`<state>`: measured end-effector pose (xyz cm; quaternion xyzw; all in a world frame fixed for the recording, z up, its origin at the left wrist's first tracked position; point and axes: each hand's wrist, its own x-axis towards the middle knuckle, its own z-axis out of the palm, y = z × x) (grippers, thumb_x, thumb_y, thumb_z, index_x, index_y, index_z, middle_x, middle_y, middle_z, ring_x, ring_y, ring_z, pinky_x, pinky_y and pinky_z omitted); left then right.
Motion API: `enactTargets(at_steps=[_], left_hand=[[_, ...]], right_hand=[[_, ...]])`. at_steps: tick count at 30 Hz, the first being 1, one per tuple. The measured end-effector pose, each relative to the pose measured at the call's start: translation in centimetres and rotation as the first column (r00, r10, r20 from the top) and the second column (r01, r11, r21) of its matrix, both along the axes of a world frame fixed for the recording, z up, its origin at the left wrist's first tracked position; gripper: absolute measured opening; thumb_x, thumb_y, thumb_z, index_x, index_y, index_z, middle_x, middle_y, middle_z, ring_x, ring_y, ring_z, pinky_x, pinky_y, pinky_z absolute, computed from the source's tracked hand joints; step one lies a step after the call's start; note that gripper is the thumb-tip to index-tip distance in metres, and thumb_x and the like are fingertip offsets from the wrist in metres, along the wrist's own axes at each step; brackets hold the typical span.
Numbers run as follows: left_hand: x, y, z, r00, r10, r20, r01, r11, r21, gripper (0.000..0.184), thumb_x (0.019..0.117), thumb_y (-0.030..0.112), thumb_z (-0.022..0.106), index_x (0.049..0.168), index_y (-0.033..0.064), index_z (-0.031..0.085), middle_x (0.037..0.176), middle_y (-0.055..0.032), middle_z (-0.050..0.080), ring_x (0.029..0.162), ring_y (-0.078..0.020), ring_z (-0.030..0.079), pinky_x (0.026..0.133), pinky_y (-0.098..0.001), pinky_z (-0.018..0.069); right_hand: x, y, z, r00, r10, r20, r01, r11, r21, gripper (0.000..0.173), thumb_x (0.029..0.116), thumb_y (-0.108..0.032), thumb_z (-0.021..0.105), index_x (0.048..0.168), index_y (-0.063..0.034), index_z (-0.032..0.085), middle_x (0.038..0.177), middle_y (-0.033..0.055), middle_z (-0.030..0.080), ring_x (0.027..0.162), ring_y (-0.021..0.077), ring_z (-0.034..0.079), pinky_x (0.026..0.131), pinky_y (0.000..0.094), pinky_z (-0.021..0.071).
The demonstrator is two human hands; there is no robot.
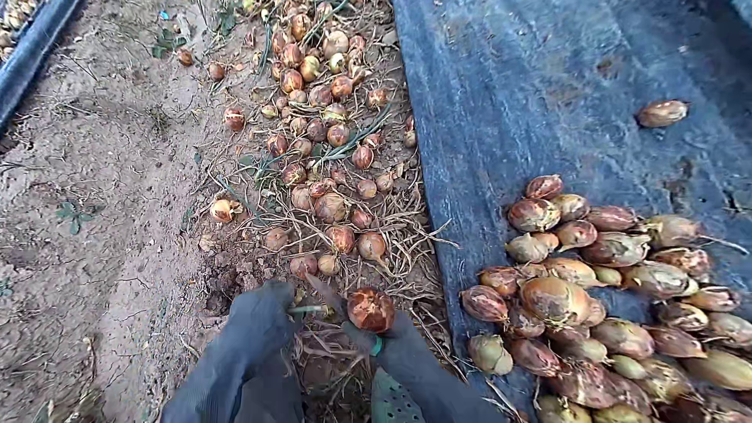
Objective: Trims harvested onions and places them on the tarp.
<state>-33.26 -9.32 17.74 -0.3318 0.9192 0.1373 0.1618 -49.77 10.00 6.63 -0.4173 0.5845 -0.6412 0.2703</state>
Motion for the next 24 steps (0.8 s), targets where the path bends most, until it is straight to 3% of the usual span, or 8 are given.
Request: enactTargets(at_steps=[3, 5, 9, 12, 14, 18, 22, 24], left_hand=[[-5.1, -4.5, -3.8, 0.990, -0.084, 0.112, 0.071, 0.991, 0.115, 0.046, 0.0915, 0.015, 0.069, 0.135, 0.0298, 0.065, 0.152, 0.0095, 0.054, 0.122, -0.0229, 0.065, 0.090, -0.0570, 0.0585], [-6.2, -6.2, -7.2, 0.971, -0.114, 0.209, 0.102, 0.993, 0.066, 0.065, 0.0889, 0.003, 0.068, 0.146, 0.0309, 0.056, 0.158, 0.0077, 0.047, 0.125, -0.0271, 0.064, 0.090, -0.0586, 0.0590], [-4.8, -5.4, -6.5, 0.865, 0.201, 0.460, -0.212, 0.977, -0.028, 0.025, 0.0954, 0.029, 0.064, 0.115, 0.0147, 0.068, 0.109, -0.0142, 0.072, 0.097, -0.0381, 0.070, 0.077, -0.0621, 0.0568], [0.8, -4.4, -5.8, 0.880, 0.432, 0.200, -0.473, 0.751, 0.461, 0.043, 0.0986, 0.055, 0.060, 0.096, 0.0132, 0.071, 0.082, -0.0063, 0.070, 0.075, -0.0212, 0.068, 0.069, -0.0439, 0.0576], [3.4, -0.8, -4.3, 0.812, 0.584, 0.006, -0.335, 0.458, 0.824, 0.029, 0.0972, 0.041, 0.066, 0.101, 0.0129, 0.071, 0.081, -0.0006, 0.070, 0.072, -0.0127, 0.067, 0.069, -0.0333, 0.0582], [4.1, 5.6, 0.6, 0.727, 0.679, -0.099, -0.035, 0.181, 0.983, 0.017, 0.0956, 0.036, 0.069, 0.100, 0.0199, 0.071, 0.082, 0.0070, 0.073, 0.074, -0.0054, 0.070, 0.070, -0.0258, 0.0605], [3.1, 7.1, 2.9, 0.747, 0.373, -0.550, -0.112, 0.887, 0.449, 0.026, 0.0883, 0.044, 0.077, 0.085, 0.0196, 0.071, 0.078, 0.0081, 0.068, 0.072, -0.0045, 0.066, 0.063, -0.0297, 0.0573], [3.2, 7.0, 3.1, 0.804, 0.010, -0.594, 0.022, 0.999, 0.047, 0.028, 0.0916, 0.049, 0.070, 0.086, 0.0216, 0.067, 0.084, 0.0045, 0.069, 0.079, -0.0111, 0.069, 0.064, -0.0394, 0.0595]], right_hand=[[-4.7, 0.8, 3.2, 0.911, -0.270, 0.311, 0.203, 0.952, 0.230, 0.047, 0.0960, -0.058, 0.063, 0.108, -0.0131, 0.066, 0.067, 0.0025, 0.059, 0.049, 0.0150, 0.055, 0.044, 0.0328, 0.0509], [-6.1, 1.2, 3.5, 0.920, -0.295, 0.257, 0.208, 0.925, 0.317, 0.052, 0.0956, -0.061, 0.060, 0.118, -0.0144, 0.061, 0.066, 0.0041, 0.055, 0.046, 0.0184, 0.052, 0.040, 0.0347, 0.0494], [-3.5, 1.8, 1.8, 0.840, -0.255, 0.479, -0.029, 0.860, 0.509, 0.042, 0.0984, -0.048, 0.064, 0.114, -0.0099, 0.063, 0.065, 0.0080, 0.056, 0.046, 0.0188, 0.053, 0.041, 0.0322, 0.0477], [-0.2, 2.1, 0.9, 0.627, -0.212, 0.750, -0.273, 0.841, 0.466, 0.054, 0.0981, -0.050, 0.065, 0.132, -0.0096, 0.053, 0.078, 0.0090, 0.060, 0.052, 0.0183, 0.056, 0.045, 0.0312, 0.0515], [1.4, 1.7, 1.3, 0.569, -0.042, 0.821, -0.393, 0.863, 0.317, 0.074, 0.0939, -0.058, 0.065, 0.147, -0.0111, 0.043, 0.091, 0.0092, 0.066, 0.055, 0.0160, 0.059, 0.046, 0.0287, 0.0524], [2.2, 0.9, 4.8, 0.678, 0.193, 0.710, -0.373, 0.922, 0.105, 0.073, 0.0937, -0.075, 0.048, 0.124, -0.0094, 0.061, 0.079, 0.0008, 0.064, 0.057, 0.0089, 0.057, 0.049, 0.0252, 0.0509], [2.3, 1.1, 5.1, 0.788, 0.112, 0.606, -0.233, 0.964, 0.125, 0.052, 0.0984, -0.064, 0.053, 0.092, -0.0140, 0.065, 0.057, -0.0045, 0.046, 0.043, 0.0075, 0.043, 0.040, 0.0261, 0.0406], [2.8, 2.0, 3.8, 0.833, 0.074, 0.548, -0.185, 0.971, 0.149, 0.055, 0.0976, -0.064, 0.055, 0.093, -0.0111, 0.067, 0.057, -0.0020, 0.048, 0.043, 0.0088, 0.045, 0.039, 0.0273, 0.0420]])
